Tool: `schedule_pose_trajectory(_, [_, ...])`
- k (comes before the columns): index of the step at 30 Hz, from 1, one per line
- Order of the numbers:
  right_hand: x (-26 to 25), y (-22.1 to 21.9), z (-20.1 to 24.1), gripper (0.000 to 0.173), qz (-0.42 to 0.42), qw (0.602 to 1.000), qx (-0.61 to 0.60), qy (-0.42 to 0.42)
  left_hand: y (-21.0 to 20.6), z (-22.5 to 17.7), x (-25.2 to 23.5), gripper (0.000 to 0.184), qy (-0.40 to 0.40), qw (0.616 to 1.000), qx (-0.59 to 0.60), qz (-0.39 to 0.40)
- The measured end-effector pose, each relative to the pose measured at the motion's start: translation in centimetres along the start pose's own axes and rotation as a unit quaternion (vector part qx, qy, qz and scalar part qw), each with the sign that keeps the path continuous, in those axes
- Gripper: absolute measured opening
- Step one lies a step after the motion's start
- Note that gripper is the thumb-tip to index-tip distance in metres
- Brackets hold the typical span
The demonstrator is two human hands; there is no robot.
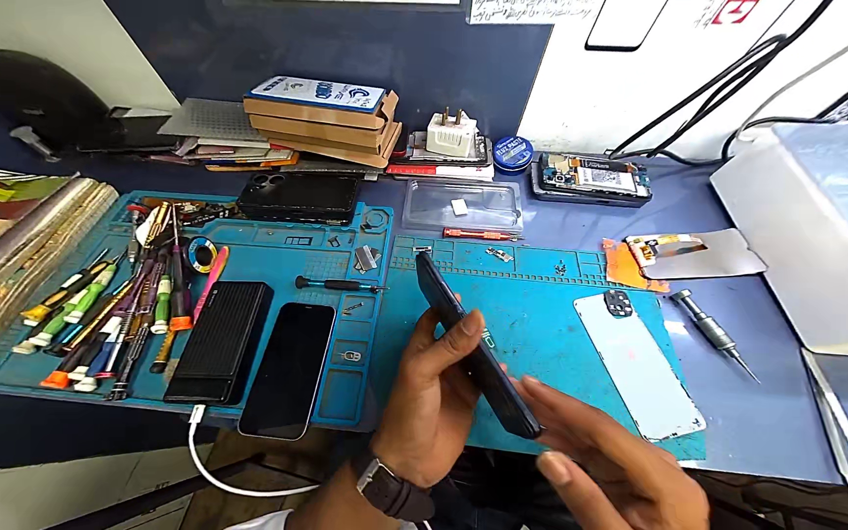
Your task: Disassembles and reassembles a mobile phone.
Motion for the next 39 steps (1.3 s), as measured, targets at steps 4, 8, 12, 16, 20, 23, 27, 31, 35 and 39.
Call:
schedule_pose_trajectory(4, [0.8, 1.6, -0.4, 0.023, -0.067, 0.995, -0.002, 0.074, 0.3, 0.6, -0.2, 0.036, 0.039, 0.999, 0.034, -0.008])
schedule_pose_trajectory(8, [0.8, 1.1, 0.1, 0.019, -0.096, 0.983, 0.046, 0.147, -0.1, 1.2, 0.2, 0.033, 0.058, 0.997, 0.037, -0.025])
schedule_pose_trajectory(12, [0.5, 0.9, 0.4, 0.017, -0.11, 0.978, 0.072, 0.164, -0.2, 1.3, 0.3, 0.033, 0.036, 0.998, 0.033, -0.031])
schedule_pose_trajectory(16, [0.4, 0.9, 0.3, 0.016, -0.103, 0.977, 0.092, 0.162, -0.1, 1.3, 0.2, 0.043, -0.002, 0.999, 0.004, -0.038])
schedule_pose_trajectory(20, [0.3, 1.2, 0.5, 0.021, -0.056, 0.981, 0.119, 0.142, 0.2, 1.4, 0.1, 0.056, -0.031, 0.999, -0.016, -0.029])
schedule_pose_trajectory(23, [0.4, 1.3, 0.4, 0.022, -0.051, 0.979, 0.145, 0.134, 0.3, 1.4, 0.0, 0.067, -0.06, 0.997, -0.034, -0.021])
schedule_pose_trajectory(27, [0.3, 1.3, -0.2, 0.024, -0.046, 0.982, 0.151, 0.105, 0.3, 1.3, 0.1, 0.083, -0.112, 0.991, -0.07, 0.002])
schedule_pose_trajectory(31, [-0.1, 1.7, -0.1, 0.025, -0.004, 0.988, 0.139, 0.07, 0.5, 1.2, 0.4, 0.092, -0.141, 0.987, -0.07, 0.015])
schedule_pose_trajectory(35, [-0.5, 1.3, 0.6, 0.026, -0.032, 0.977, 0.192, 0.083, 0.3, 1.5, 0.5, 0.097, -0.157, 0.984, -0.07, 0.044])
schedule_pose_trajectory(39, [-0.8, 0.9, 0.6, 0.026, -0.067, 0.976, 0.187, 0.09, 0.5, 1.9, 0.6, 0.1, -0.173, 0.98, -0.087, 0.05])
Point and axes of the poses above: each hand's wrist, its own x-axis away from the middle knuckle, its own y-axis out of the back of the hand, z = x × y, the point moved 4 cm from there along -x, towards the middle knuckle, and after that the axes turned 10 degrees about -z, right-handed, at the moved point
